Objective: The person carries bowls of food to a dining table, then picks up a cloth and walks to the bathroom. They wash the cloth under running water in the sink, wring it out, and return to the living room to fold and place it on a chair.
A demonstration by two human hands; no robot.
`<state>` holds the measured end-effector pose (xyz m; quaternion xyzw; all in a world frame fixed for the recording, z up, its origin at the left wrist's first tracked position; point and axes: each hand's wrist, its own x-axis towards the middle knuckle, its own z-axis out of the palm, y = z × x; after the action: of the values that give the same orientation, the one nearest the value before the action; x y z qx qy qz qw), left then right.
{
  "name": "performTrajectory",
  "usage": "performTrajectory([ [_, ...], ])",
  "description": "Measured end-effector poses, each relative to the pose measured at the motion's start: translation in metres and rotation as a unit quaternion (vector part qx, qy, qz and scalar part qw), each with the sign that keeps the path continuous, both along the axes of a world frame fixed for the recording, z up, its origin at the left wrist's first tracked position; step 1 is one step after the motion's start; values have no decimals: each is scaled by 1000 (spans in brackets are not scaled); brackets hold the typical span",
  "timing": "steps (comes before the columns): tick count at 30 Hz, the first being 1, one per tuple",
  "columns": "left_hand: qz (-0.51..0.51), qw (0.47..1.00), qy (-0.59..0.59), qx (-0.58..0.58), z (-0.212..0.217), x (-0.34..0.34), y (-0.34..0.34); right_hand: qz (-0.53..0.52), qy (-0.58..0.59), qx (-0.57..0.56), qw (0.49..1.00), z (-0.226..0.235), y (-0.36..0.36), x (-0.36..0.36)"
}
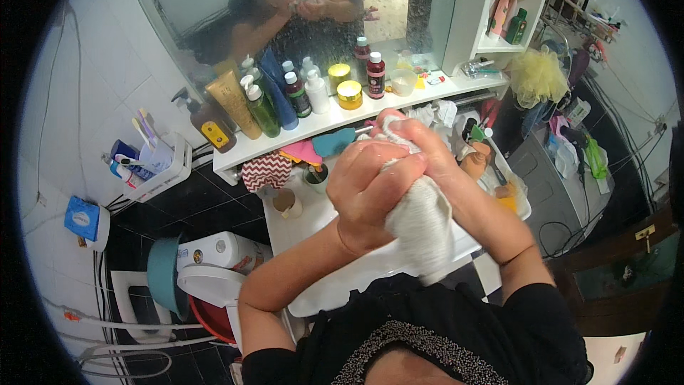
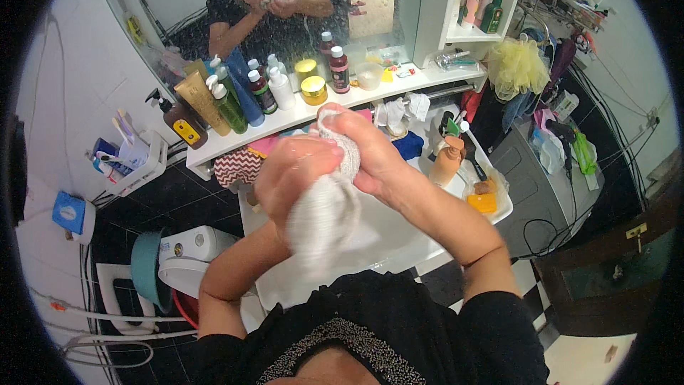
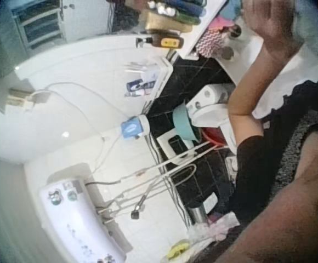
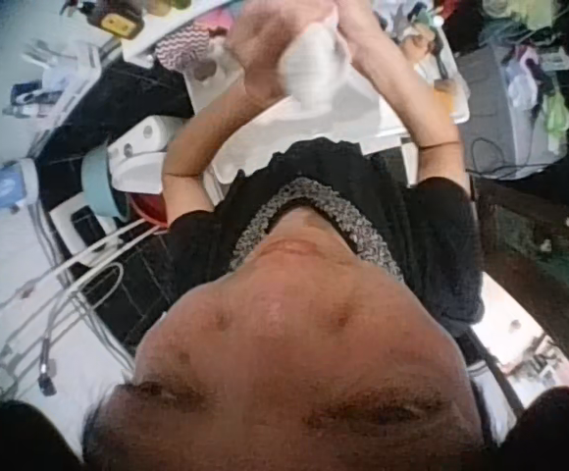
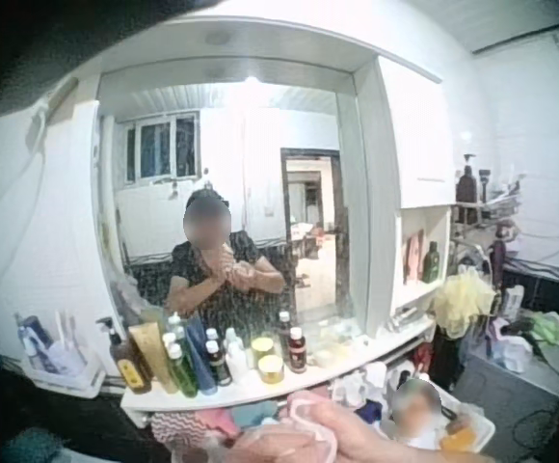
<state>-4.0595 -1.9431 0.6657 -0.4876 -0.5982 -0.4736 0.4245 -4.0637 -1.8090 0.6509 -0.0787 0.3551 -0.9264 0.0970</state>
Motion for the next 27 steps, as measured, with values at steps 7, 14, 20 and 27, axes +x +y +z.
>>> performTrajectory([
  [7,3,969,173,-177,-17,10,12,172,34,267,948,-16,8,-20],
  [14,-54,944,167,-279,-76,13,23,209,-21,451,868,-65,8,-21],
  [20,-79,930,149,-325,-132,13,35,191,-18,539,820,-132,10,-24],
  [27,-115,907,125,-385,-194,16,38,190,16,653,733,-188,-2,-24],
])
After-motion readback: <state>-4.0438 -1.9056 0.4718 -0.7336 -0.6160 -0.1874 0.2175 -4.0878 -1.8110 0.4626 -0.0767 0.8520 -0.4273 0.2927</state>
